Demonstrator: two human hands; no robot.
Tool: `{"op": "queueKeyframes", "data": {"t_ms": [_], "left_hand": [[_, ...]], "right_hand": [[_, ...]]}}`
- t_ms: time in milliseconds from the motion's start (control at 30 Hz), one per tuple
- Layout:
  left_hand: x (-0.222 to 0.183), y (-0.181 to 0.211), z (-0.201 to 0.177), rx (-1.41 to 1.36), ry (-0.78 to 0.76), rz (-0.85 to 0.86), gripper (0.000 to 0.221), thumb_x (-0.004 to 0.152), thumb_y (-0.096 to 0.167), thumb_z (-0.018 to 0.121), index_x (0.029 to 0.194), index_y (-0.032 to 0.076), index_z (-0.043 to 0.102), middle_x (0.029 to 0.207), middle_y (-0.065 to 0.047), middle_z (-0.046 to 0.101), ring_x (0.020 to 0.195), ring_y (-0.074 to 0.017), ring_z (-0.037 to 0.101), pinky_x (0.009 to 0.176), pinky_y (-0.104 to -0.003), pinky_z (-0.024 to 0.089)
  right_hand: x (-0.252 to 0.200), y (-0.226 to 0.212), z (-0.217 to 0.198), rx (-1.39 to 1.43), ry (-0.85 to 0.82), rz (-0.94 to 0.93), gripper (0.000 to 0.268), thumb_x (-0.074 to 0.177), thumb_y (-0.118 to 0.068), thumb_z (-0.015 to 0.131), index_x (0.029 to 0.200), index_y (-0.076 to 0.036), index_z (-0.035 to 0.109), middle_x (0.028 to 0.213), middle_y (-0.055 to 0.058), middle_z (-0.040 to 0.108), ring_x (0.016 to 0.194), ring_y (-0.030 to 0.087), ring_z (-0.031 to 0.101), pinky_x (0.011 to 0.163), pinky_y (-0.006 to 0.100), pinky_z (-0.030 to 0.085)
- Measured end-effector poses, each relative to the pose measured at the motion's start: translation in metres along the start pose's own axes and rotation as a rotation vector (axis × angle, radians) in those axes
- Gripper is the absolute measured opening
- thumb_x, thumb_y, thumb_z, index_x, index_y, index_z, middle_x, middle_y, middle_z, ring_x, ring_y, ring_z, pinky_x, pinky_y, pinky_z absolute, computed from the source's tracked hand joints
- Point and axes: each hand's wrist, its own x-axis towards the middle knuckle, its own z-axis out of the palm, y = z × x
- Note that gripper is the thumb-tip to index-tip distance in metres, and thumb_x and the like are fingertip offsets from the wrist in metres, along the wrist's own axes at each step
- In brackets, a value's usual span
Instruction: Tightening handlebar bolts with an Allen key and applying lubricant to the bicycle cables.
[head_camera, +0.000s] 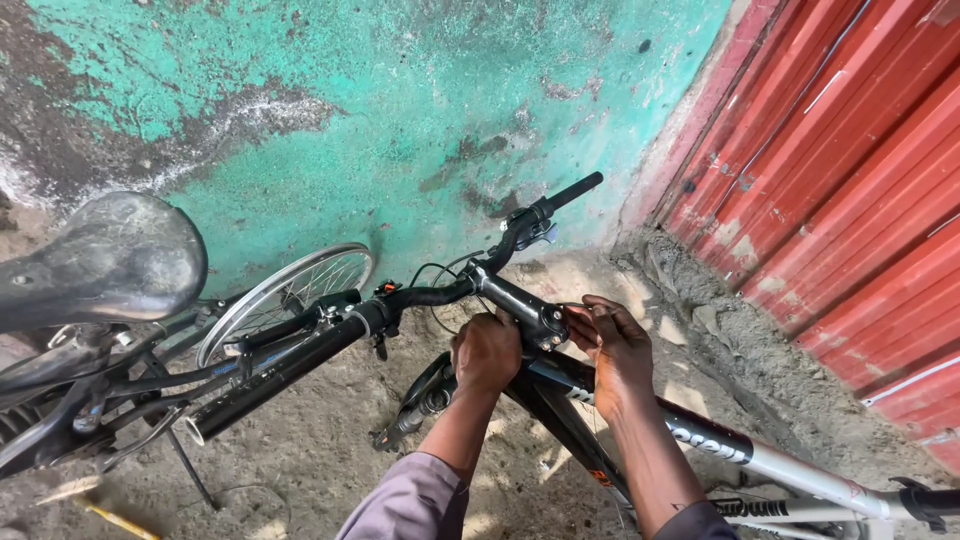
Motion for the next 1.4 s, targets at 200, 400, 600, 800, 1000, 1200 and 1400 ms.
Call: {"op": "queueKeyframes", "data": {"t_ms": [200, 400, 600, 800, 1000, 1200, 1400], "left_hand": [[0.014, -0.018, 0.022, -0.285, -0.155, -0.119, 0.063, 0.1, 0.039, 0.031, 0.118, -0.009, 0.068, 0.118, -0.031, 0.07, 0.123, -0.0481, 0.062, 0.104, -0.057, 0.048], [0.013, -0.02, 0.035, -0.476, -0.052, -0.216, 0.064, 0.095, 0.046, 0.04, 0.118, -0.005, 0.072, 0.111, -0.031, 0.071, 0.117, -0.052, 0.063, 0.099, -0.057, 0.05], [0.007, -0.008, 0.025, -0.644, -0.048, -0.319, 0.056, 0.091, 0.048, 0.051, 0.132, 0.01, 0.061, 0.124, -0.022, 0.067, 0.126, -0.0439, 0.059, 0.106, -0.05, 0.048], [0.023, -0.016, 0.019, -0.299, -0.227, -0.454, 0.059, 0.107, 0.041, 0.021, 0.149, 0.014, 0.051, 0.159, -0.015, 0.043, 0.144, -0.0469, 0.038, 0.113, -0.054, 0.035], [-0.003, -0.001, 0.005, -1.118, 0.313, -0.629, 0.033, 0.098, 0.022, 0.05, 0.123, 0.022, 0.029, 0.102, -0.018, 0.067, 0.079, -0.0283, 0.065, 0.071, -0.043, 0.053], [0.037, -0.039, 0.045, -1.12, 0.346, -0.33, 0.038, 0.103, 0.014, 0.048, 0.135, 0.029, 0.035, 0.114, -0.01, 0.056, 0.095, -0.0201, 0.054, 0.081, -0.039, 0.049], [0.039, -0.041, 0.043, -1.243, 0.29, -0.307, 0.023, 0.105, 0.018, 0.047, 0.122, 0.012, 0.062, 0.087, -0.006, 0.063, 0.073, -0.0167, 0.054, 0.068, -0.031, 0.045]], "right_hand": [[0.004, 0.006, -0.004, -0.044, -0.087, 0.038, 0.023, 0.101, -0.021, 0.065, 0.115, -0.006, 0.074, 0.102, 0.02, 0.077, 0.091, 0.027, 0.075, 0.087, 0.043, 0.061], [0.0, 0.002, -0.002, -0.047, -0.095, 0.049, 0.025, 0.102, -0.023, 0.063, 0.115, -0.005, 0.074, 0.099, 0.019, 0.077, 0.087, 0.025, 0.075, 0.081, 0.038, 0.061], [-0.002, 0.01, -0.006, -0.044, -0.014, -0.001, 0.025, 0.107, -0.024, 0.056, 0.115, -0.007, 0.072, 0.098, 0.014, 0.077, 0.083, 0.02, 0.073, 0.073, 0.029, 0.057], [0.009, 0.023, -0.023, 0.222, 0.227, -0.154, 0.026, 0.114, -0.025, 0.046, 0.105, -0.011, 0.066, 0.082, 0.013, 0.074, 0.067, 0.017, 0.07, 0.06, 0.019, 0.048], [0.011, 0.022, -0.023, 0.229, 0.372, -0.197, 0.027, 0.115, -0.026, 0.044, 0.102, -0.015, 0.065, 0.075, 0.011, 0.072, 0.059, 0.015, 0.069, 0.053, 0.017, 0.043], [-0.002, 0.003, -0.027, 0.111, 0.398, -0.361, 0.014, 0.116, -0.018, 0.047, 0.106, -0.014, 0.057, 0.078, -0.002, 0.064, 0.058, 0.008, 0.06, 0.05, 0.023, 0.044], [0.012, -0.002, -0.062, 0.158, 0.603, -0.241, 0.016, 0.114, -0.015, 0.049, 0.102, -0.016, 0.058, 0.076, -0.005, 0.056, 0.061, 0.008, 0.057, 0.056, 0.023, 0.043]]}}
